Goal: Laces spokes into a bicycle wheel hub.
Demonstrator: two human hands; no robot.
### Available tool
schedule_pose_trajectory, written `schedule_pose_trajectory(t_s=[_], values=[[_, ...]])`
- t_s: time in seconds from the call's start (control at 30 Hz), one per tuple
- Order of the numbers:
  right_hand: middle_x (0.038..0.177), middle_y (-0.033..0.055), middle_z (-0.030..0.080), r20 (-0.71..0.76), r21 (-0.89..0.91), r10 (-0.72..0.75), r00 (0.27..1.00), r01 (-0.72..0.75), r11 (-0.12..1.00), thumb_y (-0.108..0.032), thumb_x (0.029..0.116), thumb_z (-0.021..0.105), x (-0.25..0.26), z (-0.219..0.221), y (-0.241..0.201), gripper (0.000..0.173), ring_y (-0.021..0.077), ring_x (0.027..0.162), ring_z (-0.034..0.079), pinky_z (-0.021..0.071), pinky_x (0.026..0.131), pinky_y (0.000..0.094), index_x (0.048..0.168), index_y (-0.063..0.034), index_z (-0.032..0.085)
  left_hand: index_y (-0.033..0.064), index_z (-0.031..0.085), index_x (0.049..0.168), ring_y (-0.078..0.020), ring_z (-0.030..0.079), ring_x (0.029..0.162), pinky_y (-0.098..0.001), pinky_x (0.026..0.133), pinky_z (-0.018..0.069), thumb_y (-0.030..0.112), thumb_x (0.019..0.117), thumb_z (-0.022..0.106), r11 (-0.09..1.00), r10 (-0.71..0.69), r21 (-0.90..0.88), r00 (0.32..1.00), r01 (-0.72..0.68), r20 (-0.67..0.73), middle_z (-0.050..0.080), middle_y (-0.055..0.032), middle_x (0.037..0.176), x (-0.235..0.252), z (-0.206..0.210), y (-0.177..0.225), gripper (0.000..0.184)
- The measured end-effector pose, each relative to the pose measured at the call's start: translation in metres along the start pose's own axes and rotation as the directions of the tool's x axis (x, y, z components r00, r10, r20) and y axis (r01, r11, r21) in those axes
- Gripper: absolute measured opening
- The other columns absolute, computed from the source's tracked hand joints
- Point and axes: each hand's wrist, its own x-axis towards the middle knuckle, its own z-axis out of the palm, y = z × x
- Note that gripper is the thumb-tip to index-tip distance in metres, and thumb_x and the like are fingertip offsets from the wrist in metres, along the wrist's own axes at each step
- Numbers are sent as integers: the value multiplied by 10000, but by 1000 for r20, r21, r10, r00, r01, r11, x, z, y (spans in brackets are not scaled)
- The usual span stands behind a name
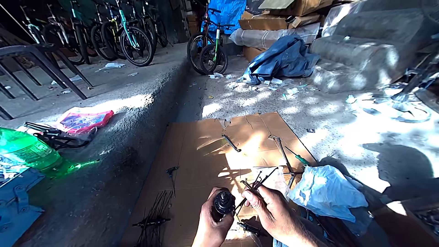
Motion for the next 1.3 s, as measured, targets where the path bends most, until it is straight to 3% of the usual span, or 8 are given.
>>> schedule_pose_trajectory(t_s=[0.27, 0.47, 0.6, 0.77, 0.87, 0.97, 1.2, 1.3], values=[[788, -31, 685, 38, -84, -3, 999, 6, 996, -442, 1095, 442, 1, -4, 3, 411, 57, 679, 641, 543, 613, 261, 1002, -121, 682, -40, 641, 1134, -137, 687, 942, -295, 818, 601, 49, 796, 669, 1000, -16, 1, 1000, 16, -3, 684, -93, 1090, 0, 0, 1, 350], [735, 21, 652, 130, -527, -134, 982, 183, 830, -374, 1068, 448, 7, -8, -22, 327, 174, 570, 643, 517, 465, 358, 1011, -125, 652, -33, 651, 1146, -117, 692, 949, -276, 815, 608, 38, 767, 695, 998, -40, 57, 999, 41, -16, 688, -80, 1093, -1, 4, 2, 388], [719, 55, 652, 209, -643, -86, 974, 204, 738, -329, 1049, 498, 11, 0, -29, 295, 222, 560, 661, 549, 481, 376, 1012, -88, 663, -28, 649, 1153, -124, 698, 938, -284, 811, 614, 24, 769, 698, 994, -87, 56, 995, 90, -52, 690, -82, 1092, 0, 5, 1, 391], [695, 62, 639, 249, -539, -29, 968, 163, 826, -395, 1060, 507, 10, 0, -14, 365, 230, 615, 676, 563, 529, 402, 915, -98, 660, -36, 656, 1147, -147, 700, 949, -303, 815, 617, 6, 771, 696, 995, -89, 45, 993, 93, -76, 689, -101, 1101, -2, 2, 0, 380], [638, 41, 605, 205, -488, -91, 974, 182, 853, -459, 1049, 512, 8, -8, -9, 431, 204, 562, 632, 508, 480, 386, 825, -115, 644, -50, 638, 1177, -146, 695, 981, -304, 837, 613, -2, 781, 683, 998, -58, 30, 998, 59, -35, 682, -106, 1132, -2, 2, 0, 401], [690, 6, 650, 166, -544, -168, 972, 232, 806, -459, 1039, 525, 4, -11, -9, 391, 163, 572, 648, 514, 464, 350, 854, -147, 670, -54, 632, 1188, -155, 698, 968, -313, 846, 610, 2, 803, 683, 998, -54, -26, 996, 52, -64, 689, -108, 1107, 0, 3, 2, 392], [704, 18, 642, 326, -471, -66, 943, 222, 854, -464, 1028, 541, -6, -13, 2, 395, 180, 585, 638, 500, 475, 391, 830, -150, 674, -74, 596, 1199, -179, 710, 958, -339, 850, 603, 63, 832, 688, 967, -154, -230, 968, 108, -197, 713, -127, 1072, 1, 0, 1, 403], [790, 22, 695, 334, -374, -34, 942, 166, 912, -449, 1043, 540, -6, -17, -3, 379, 164, 684, 682, 554, 565, 392, 889, -141, 698, -93, 566, 1230, -229, 706, 1007, -383, 895, 596, 58, 856, 657, 956, -159, -273, 972, 107, -176, 700, -175, 1120, 0, -4, 1, 414]])
